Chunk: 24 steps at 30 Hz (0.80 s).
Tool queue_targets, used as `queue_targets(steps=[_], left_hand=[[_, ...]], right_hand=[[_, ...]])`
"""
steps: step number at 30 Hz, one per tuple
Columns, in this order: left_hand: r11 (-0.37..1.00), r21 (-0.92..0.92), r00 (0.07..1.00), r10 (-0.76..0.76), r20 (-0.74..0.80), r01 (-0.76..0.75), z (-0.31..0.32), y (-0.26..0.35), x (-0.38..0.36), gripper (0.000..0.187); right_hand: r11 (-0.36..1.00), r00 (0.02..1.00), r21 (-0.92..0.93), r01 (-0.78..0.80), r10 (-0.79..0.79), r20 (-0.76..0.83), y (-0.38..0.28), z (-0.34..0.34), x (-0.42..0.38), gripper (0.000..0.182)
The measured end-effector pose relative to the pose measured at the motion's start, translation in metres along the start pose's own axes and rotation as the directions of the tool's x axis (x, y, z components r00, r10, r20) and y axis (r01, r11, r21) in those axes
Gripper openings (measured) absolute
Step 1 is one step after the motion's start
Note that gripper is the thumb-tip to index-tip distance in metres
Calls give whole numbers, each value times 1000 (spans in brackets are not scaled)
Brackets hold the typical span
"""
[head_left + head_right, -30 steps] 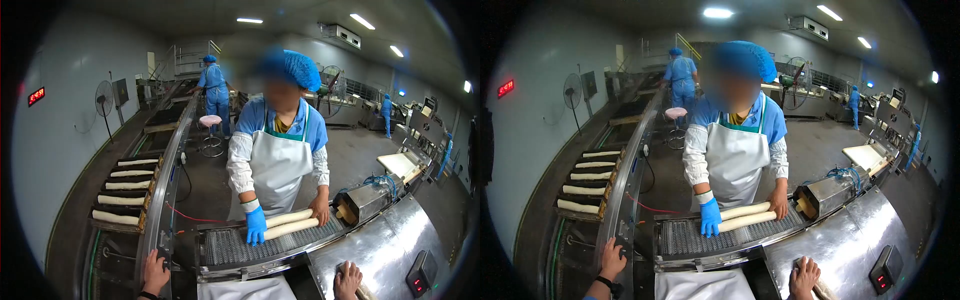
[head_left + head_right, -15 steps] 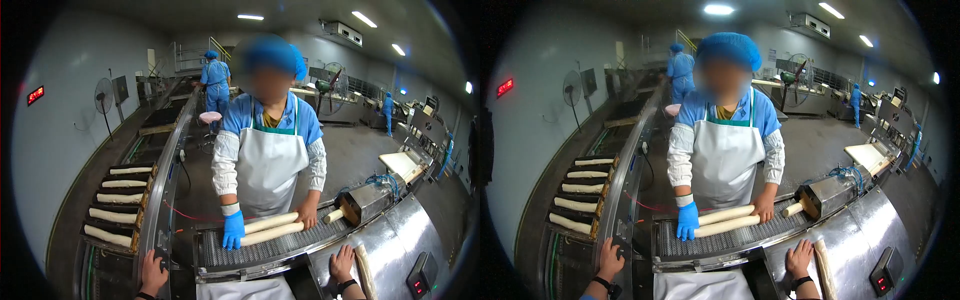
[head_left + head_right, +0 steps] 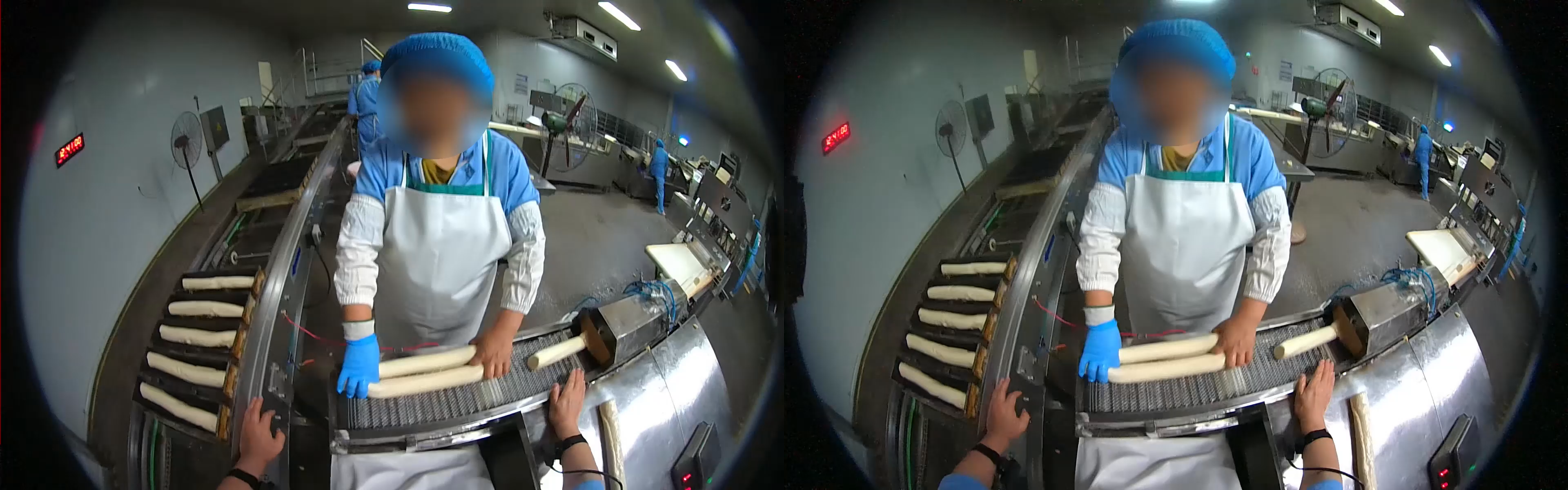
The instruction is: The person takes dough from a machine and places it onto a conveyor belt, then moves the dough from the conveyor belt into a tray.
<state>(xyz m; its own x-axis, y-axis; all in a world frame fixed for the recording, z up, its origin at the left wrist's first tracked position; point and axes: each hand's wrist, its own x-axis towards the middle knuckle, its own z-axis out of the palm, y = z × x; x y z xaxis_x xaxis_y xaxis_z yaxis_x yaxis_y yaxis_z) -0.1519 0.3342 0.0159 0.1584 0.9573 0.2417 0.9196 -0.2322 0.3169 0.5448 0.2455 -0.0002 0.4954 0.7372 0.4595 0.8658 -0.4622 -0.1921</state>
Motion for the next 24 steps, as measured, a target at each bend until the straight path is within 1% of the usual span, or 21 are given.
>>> queue_targets(steps=[1,2,3,5,6,7,9,10,11,13,14,15,17,18,19,22,24], left_hand=[[1000,1,1000,4,-18,-4,-2,-4,6,44],[1000,-1,1000,13,-12,-13,3,0,5,45],[1000,-4,1000,16,6,-16,6,2,-1,46],[1000,-4,1000,27,-7,-27,11,6,-7,46],[999,-5,998,50,-28,-50,11,6,-2,47],[999,-5,998,50,-40,-50,9,8,0,47],[1000,16,1000,-10,24,10,1,11,-2,46],[1000,11,999,-19,32,18,1,12,-1,46],[1000,10,1000,-10,20,10,0,13,1,46],[1000,9,1000,-11,15,11,-4,12,-4,45],[1000,1,1000,-4,7,4,-6,10,-4,45],[1000,-5,1000,5,-3,-5,-8,11,-2,44],[1000,-19,1000,-6,-9,6,-8,10,-2,44],[1000,-26,1000,-10,-13,10,-7,10,-3,44],[999,-30,1000,-17,-14,17,-8,10,-3,44],[999,-31,999,-24,-26,23,-9,11,0,44],[1000,-8,999,4,-33,-5,-9,8,-1,45]], right_hand=[[1000,999,13,28,-28,19,-7,4,5,61],[994,997,81,69,-70,18,-4,10,12,59],[994,997,83,73,-75,22,-2,15,15,59],[990,991,57,131,-130,-16,0,32,27,62],[990,994,83,111,-109,-32,-1,36,29,66],[990,993,86,116,-113,-43,-7,32,32,66],[978,967,67,200,-208,147,-18,15,37,68],[965,957,82,248,-257,131,-22,12,39,69],[964,951,69,259,-266,154,-29,9,42,65],[964,940,42,264,-266,215,-46,8,46,68],[953,936,21,302,-300,185,-50,19,47,66],[947,923,-2,322,-313,221,-63,15,50,58],[930,903,11,367,-359,234,-91,18,51,49],[906,893,-16,422,-413,182,-99,30,48,42],[892,888,14,453,-452,85,-110,41,47,32],[897,896,48,439,-441,48,-141,46,41,16],[883,880,48,467,-469,74,-153,34,38,15]])
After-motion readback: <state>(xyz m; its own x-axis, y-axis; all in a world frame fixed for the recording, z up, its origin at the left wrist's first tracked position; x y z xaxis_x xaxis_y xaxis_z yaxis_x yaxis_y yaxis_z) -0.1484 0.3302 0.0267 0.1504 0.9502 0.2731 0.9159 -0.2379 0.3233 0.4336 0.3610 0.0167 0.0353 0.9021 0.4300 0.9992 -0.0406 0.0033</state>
